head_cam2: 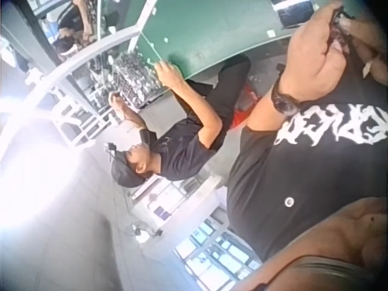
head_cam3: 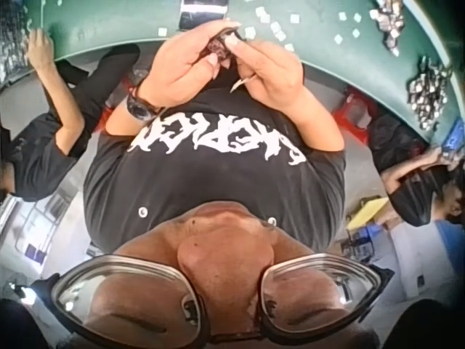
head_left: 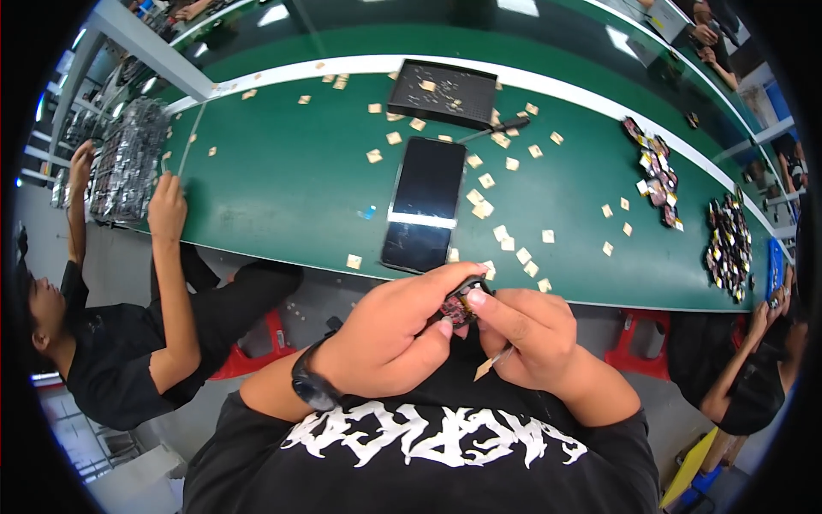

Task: Manually assemble small electronic components and apply labels at a factory workbench.

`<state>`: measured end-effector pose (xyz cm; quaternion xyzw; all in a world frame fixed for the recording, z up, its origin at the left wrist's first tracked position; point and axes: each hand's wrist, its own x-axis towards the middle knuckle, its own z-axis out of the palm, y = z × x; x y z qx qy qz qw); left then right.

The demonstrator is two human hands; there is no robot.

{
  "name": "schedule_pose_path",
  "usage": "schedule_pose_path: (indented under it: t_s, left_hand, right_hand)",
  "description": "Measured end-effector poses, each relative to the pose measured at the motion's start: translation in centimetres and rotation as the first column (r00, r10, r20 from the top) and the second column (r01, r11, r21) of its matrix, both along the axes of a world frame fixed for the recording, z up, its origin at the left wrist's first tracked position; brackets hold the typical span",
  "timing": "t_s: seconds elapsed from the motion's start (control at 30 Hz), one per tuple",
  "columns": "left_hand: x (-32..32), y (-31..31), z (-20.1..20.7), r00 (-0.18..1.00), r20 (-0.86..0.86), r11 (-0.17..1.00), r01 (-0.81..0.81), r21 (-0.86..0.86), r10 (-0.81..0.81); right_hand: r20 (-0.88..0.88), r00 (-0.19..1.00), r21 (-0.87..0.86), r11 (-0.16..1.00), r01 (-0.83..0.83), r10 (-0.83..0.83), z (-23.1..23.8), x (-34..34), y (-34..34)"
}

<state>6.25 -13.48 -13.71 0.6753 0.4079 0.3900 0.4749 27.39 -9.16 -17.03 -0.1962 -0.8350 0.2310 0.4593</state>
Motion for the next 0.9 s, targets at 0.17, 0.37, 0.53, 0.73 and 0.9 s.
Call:
schedule_pose_path:
  t_s: [0.17,0.37,0.53,0.73,0.9]
  left_hand:
    - [-0.3,0.0,-1.3,0.932,0.347,0.892,0.068,-0.446,0.103]
    - [0.0,-0.4,-1.2,0.976,0.189,0.926,-0.028,-0.376,0.106]
    - [0.3,-0.9,-2.9,0.976,0.179,0.987,-0.098,-0.130,0.121]
    - [-0.2,-0.4,-2.5,0.986,0.137,0.986,-0.079,-0.147,0.099]
    - [-0.8,0.5,-3.4,0.896,0.302,0.863,-0.150,-0.482,0.325]
  right_hand:
    - [0.078,0.997,-0.168,0.985,0.024,-0.011,0.1,0.1,0.0]
    - [0.243,0.966,-0.006,0.996,0.094,-0.090,-0.2,0.2,-0.9]
    - [0.247,0.969,-0.225,0.974,0.036,0.021,-2.6,0.5,-1.5]
    - [0.042,0.997,-0.323,0.943,0.075,-0.065,-3.9,-0.8,-2.0]
    - [0.219,0.975,-0.559,0.816,0.147,-0.026,0.7,-0.4,-0.8]
